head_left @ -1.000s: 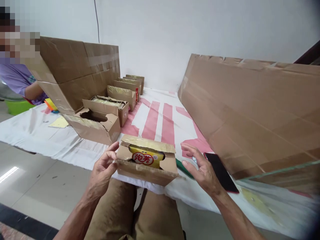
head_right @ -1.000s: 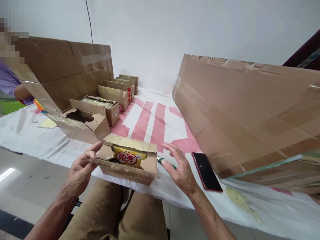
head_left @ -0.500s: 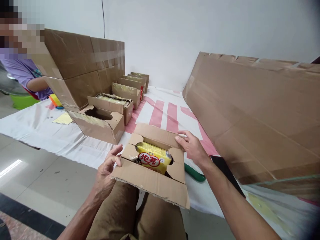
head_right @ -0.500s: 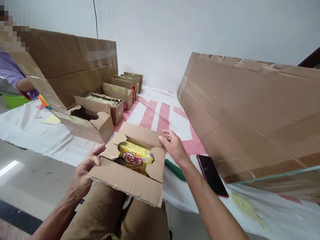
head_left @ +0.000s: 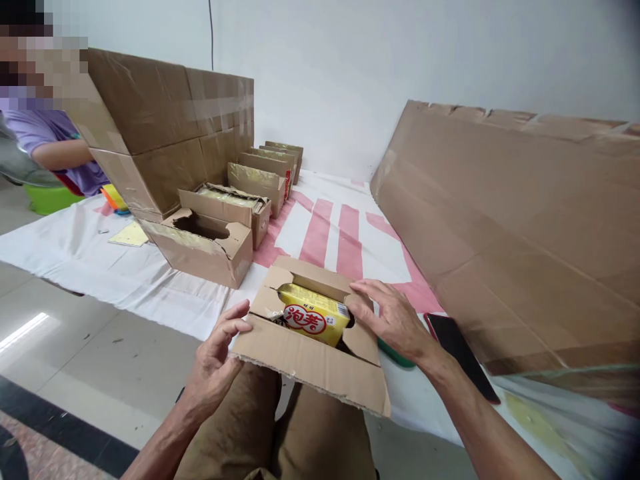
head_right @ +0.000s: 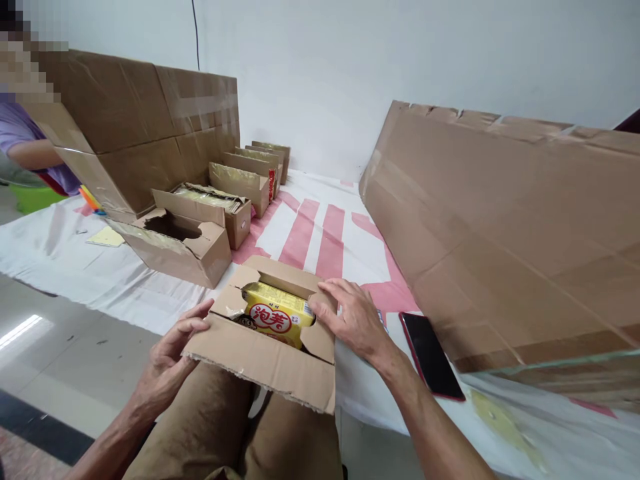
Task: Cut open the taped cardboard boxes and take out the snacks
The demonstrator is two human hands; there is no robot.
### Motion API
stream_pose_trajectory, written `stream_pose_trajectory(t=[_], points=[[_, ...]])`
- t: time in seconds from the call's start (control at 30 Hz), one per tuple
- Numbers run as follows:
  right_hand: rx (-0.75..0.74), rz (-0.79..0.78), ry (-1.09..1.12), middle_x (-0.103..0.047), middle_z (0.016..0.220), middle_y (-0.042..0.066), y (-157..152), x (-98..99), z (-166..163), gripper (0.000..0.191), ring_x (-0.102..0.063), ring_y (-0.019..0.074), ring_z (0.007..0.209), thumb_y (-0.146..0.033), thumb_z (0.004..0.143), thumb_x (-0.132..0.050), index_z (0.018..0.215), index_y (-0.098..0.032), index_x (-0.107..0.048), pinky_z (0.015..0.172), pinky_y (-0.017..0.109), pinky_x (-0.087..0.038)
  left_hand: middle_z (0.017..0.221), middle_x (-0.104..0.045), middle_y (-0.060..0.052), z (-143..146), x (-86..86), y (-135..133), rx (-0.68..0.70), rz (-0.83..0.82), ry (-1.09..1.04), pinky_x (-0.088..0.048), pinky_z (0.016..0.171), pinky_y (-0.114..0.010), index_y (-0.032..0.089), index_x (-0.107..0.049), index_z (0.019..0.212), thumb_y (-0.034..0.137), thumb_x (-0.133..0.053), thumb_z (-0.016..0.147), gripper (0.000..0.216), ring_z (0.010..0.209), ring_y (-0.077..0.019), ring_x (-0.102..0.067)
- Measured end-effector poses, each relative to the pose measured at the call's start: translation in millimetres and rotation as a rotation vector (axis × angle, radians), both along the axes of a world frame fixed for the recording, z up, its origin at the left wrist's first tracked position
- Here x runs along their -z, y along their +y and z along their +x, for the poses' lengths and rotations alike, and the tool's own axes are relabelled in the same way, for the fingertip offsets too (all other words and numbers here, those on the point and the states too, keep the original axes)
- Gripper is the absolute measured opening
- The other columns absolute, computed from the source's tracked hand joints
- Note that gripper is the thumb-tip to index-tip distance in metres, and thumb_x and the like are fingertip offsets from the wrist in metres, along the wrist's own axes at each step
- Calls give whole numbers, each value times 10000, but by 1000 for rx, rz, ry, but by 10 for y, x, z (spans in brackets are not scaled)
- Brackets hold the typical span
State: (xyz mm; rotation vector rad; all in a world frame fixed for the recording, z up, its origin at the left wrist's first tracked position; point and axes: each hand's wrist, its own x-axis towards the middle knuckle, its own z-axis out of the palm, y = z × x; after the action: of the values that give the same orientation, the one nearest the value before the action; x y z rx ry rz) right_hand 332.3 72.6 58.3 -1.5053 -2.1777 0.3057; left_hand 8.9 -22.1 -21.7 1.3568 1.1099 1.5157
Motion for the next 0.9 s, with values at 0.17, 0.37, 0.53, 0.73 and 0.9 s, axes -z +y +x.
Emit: stream_pose_trajectory(t=[0.17, 0.37, 0.53, 0.73, 0.9], points=[[41, -123, 89, -575, 1488, 136, -90, 153, 14, 588, -524, 327, 1393, -547, 869, -585, 1348, -208, -604, 1110, 495, -471, 1563, -482, -179, 72, -21, -163, 19, -168, -21, -502, 1059, -412, 237, -643, 1244, 491, -732, 857, 472, 1414, -347, -508], [84, -16, 196, -584, 1476, 138, -21, 201, -52, 518, -556, 326, 1361, -446, 831, -622, 1292, -210, -645, 1028, 462, -537, 1558, -475, -166, 263, -146, -39, -5, -218, -137, -530, 978, -373, 213, -574, 1291, 418, -747, 794, 565, 1316, -326, -578], [76, 21, 236, -577, 1488, 127, 273, 186, -55, 504, -535, 326, 1382, -443, 832, -632, 1285, -224, -658, 1077, 480, -506, 1407, -601, -131, 363, -134, 320, -63, -172, -168, -533, 937, -336, 208, -595, 1223, 336, -762, 706, 558, 1226, -286, -626], [52, -124, 243, -589, 1476, 129, 460, 214, -39, 511, -522, 323, 1396, -472, 877, -591, 1319, -219, -630, 1174, 513, -412, 1447, -583, -147, 335, 59, 372, -2, -151, -191, -516, 1021, -400, 232, -507, 1422, 382, -750, 778, 704, 1243, -286, -626], [151, -43, 412, -496, 1562, 128, 326, 258, 13, 571, -563, 326, 1344, -600, 908, -570, 1361, -254, -602, 1024, 466, -541, 1567, -465, -180, 107, 276, 323, -172, -126, -170, -443, 1132, -515, 258, -478, 1456, 455, -758, 793, 746, 1441, -360, -472]])
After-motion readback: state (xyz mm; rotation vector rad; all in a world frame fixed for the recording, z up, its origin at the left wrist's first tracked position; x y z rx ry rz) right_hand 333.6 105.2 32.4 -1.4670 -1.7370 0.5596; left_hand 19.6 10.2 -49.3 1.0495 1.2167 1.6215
